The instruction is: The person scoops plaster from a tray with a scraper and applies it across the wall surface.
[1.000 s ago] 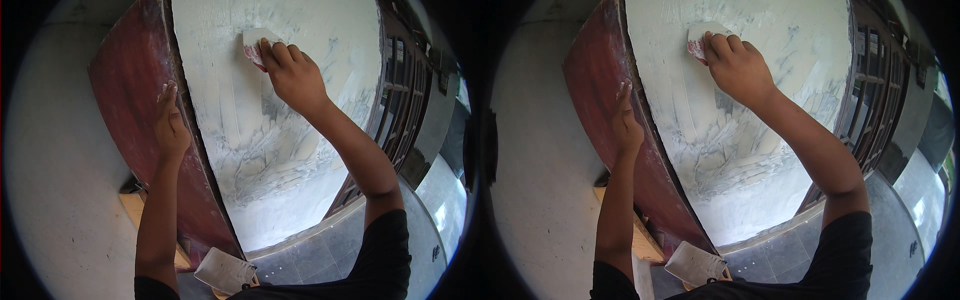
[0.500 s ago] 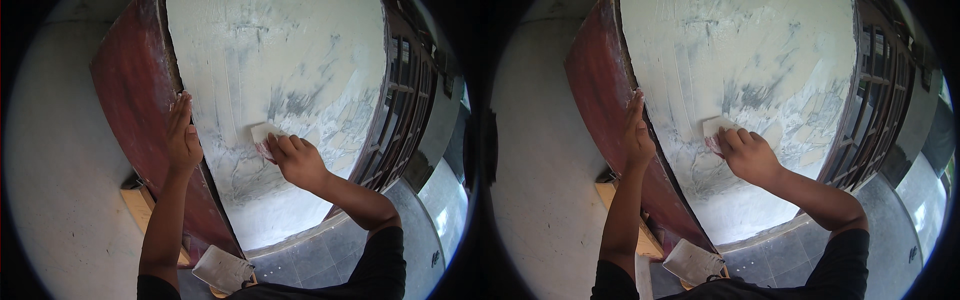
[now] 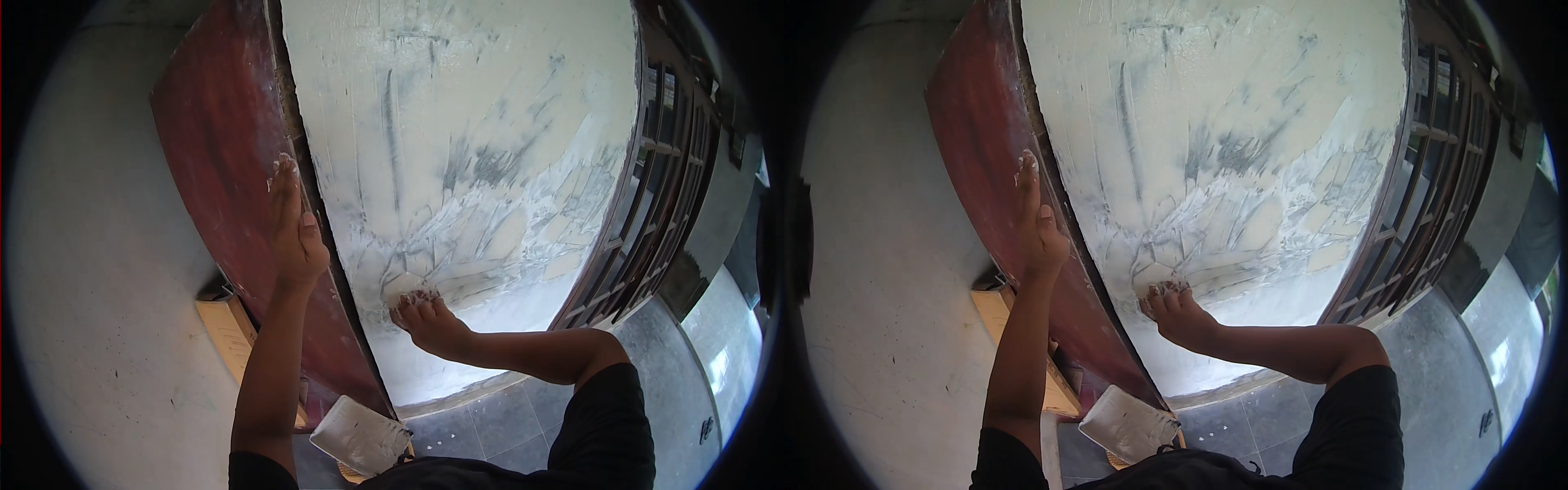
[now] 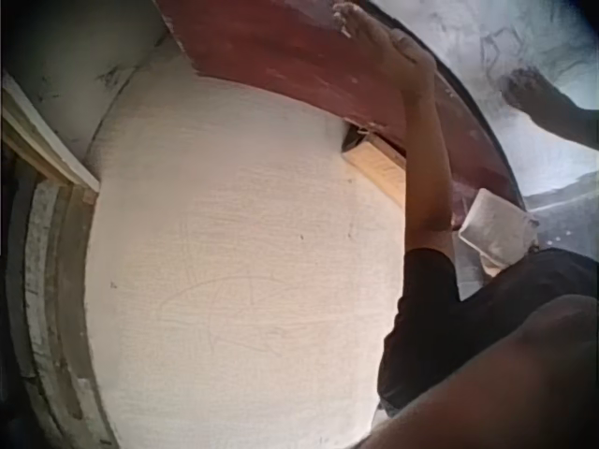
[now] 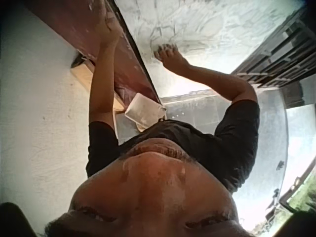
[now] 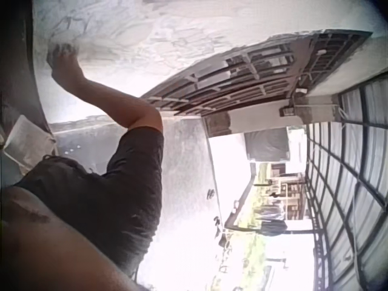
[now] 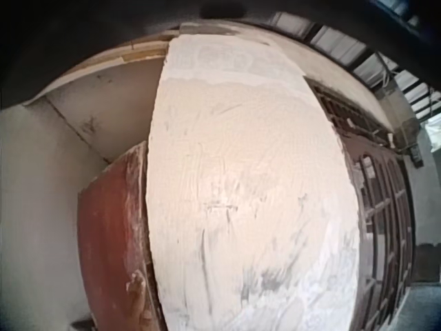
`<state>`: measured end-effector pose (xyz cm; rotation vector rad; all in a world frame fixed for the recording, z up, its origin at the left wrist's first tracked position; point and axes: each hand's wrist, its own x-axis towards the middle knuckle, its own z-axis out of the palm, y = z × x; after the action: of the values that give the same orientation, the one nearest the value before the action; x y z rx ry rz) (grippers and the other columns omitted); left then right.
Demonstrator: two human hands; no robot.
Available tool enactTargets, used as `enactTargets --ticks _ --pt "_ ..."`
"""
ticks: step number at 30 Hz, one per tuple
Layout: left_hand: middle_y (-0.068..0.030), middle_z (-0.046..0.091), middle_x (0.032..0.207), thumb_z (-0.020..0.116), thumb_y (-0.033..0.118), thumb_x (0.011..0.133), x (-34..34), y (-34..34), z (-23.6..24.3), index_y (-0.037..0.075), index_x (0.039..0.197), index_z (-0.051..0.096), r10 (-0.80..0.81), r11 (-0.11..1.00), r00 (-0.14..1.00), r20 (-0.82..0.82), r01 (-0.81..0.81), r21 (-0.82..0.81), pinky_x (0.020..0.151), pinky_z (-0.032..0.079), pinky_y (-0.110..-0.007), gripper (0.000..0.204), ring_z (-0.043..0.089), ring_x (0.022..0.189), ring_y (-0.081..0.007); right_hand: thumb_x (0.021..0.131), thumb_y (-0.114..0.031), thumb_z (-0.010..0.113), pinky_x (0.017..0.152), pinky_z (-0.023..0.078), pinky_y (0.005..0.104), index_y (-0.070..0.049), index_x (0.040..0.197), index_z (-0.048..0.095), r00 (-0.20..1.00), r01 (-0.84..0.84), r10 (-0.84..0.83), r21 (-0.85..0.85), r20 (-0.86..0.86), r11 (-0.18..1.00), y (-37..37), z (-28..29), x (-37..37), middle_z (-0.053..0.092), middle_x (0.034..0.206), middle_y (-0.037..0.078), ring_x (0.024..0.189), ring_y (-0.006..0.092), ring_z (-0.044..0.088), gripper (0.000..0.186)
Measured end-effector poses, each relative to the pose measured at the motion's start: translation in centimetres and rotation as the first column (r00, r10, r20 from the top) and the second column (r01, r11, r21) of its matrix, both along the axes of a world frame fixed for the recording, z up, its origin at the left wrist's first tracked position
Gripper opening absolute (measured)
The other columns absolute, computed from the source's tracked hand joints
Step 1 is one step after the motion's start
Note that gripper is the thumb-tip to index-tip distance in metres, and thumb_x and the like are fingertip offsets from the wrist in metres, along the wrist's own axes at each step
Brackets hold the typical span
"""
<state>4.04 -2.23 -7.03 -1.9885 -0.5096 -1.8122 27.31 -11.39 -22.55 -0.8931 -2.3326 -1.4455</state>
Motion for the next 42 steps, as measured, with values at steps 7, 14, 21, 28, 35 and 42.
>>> enactTargets --ticks 7,14,21,28,35,42 --pt "-0.0265 0.041 0.147 0.027 0.033 0.103 0.9 -0.1 0.9 -0.011 0.142 0.037 0.030 0.999 0.998 -0.058 -0.029 0.020 0.116 0.023 -0.051 0.060 0.036 0.140 -0.0424 0.080 -0.015 0.064 0.061 0.052 0.0289 0.002 0.101 0.064 0.946 0.032 0.008 0.120 -0.324 0.992 -2.2 16.5 2.8 0.052 0.089 0.009 0.077 0.0211 0.056 0.027" --pt "-0.0276 0.041 0.146 0.027 0.031 0.103 2.7 0.1 1.3 -0.010 0.142 0.038 -0.048 0.992 0.996 -0.069 0.056 0.110 0.116 0.024 -0.051 0.058 0.037 0.139 -0.0423 0.079 -0.015 0.065 0.069 0.055 0.0319 0.003 0.092 0.068 0.970 0.123 -0.010 0.456 -0.243 0.881 3.0 24.6 5.4 0.054 0.091 0.008 0.077 0.0215 0.056 0.022" --pt "-0.0260 0.040 0.149 0.028 0.031 0.103 4.6 -1.6 -2.2 -0.009 0.143 0.038 -0.101 0.995 0.995 0.002 0.101 0.011 0.117 0.023 -0.051 0.058 0.035 0.140 -0.0411 0.080 -0.014 0.063 0.072 0.057 0.0347 0.013 0.119 0.059 0.980 0.135 -0.121 0.081 -0.158 0.988 0.3 2.7 5.1 0.051 0.088 0.011 0.080 0.0224 0.056 0.048" --pt "-0.0253 0.041 0.148 0.026 0.026 0.102 5.2 -5.7 -10.9 -0.010 0.143 0.038 -0.122 0.975 0.980 0.159 0.149 -0.166 0.117 0.024 -0.048 0.056 0.036 0.140 -0.0403 0.080 -0.009 0.064 0.068 0.054 0.0360 0.003 0.114 0.065 0.691 -0.117 -0.239 -0.431 -0.683 0.895 -4.7 -0.8 2.8 0.055 0.091 0.011 0.082 0.0254 0.060 0.037" --pt "-0.0212 0.039 0.151 0.022 0.023 0.095 0.6 -13.1 -22.0 -0.009 0.140 0.043 0.205 0.683 0.940 0.271 0.061 -0.728 0.118 0.025 -0.041 0.059 0.035 0.142 -0.0337 0.082 0.003 0.056 0.076 0.056 0.0317 0.009 0.106 0.064 -0.173 -0.829 -0.745 -0.313 -0.644 0.463 -6.2 -6.6 0.0 0.069 0.104 0.015 0.085 0.0187 0.069 0.027" --pt "-0.0225 0.042 0.148 0.027 0.023 0.096 -6.8 -20.0 -30.0 -0.007 0.141 0.043 0.236 0.549 0.856 0.461 0.274 -0.790 0.116 0.029 -0.044 0.057 0.035 0.142 -0.0329 0.083 0.004 0.054 0.083 0.058 0.0354 0.011 0.116 0.056 -0.330 -0.943 -0.896 0.075 -0.295 0.323 -8.9 -8.2 -5.6 0.066 0.108 0.017 0.093 0.0251 0.069 0.034"
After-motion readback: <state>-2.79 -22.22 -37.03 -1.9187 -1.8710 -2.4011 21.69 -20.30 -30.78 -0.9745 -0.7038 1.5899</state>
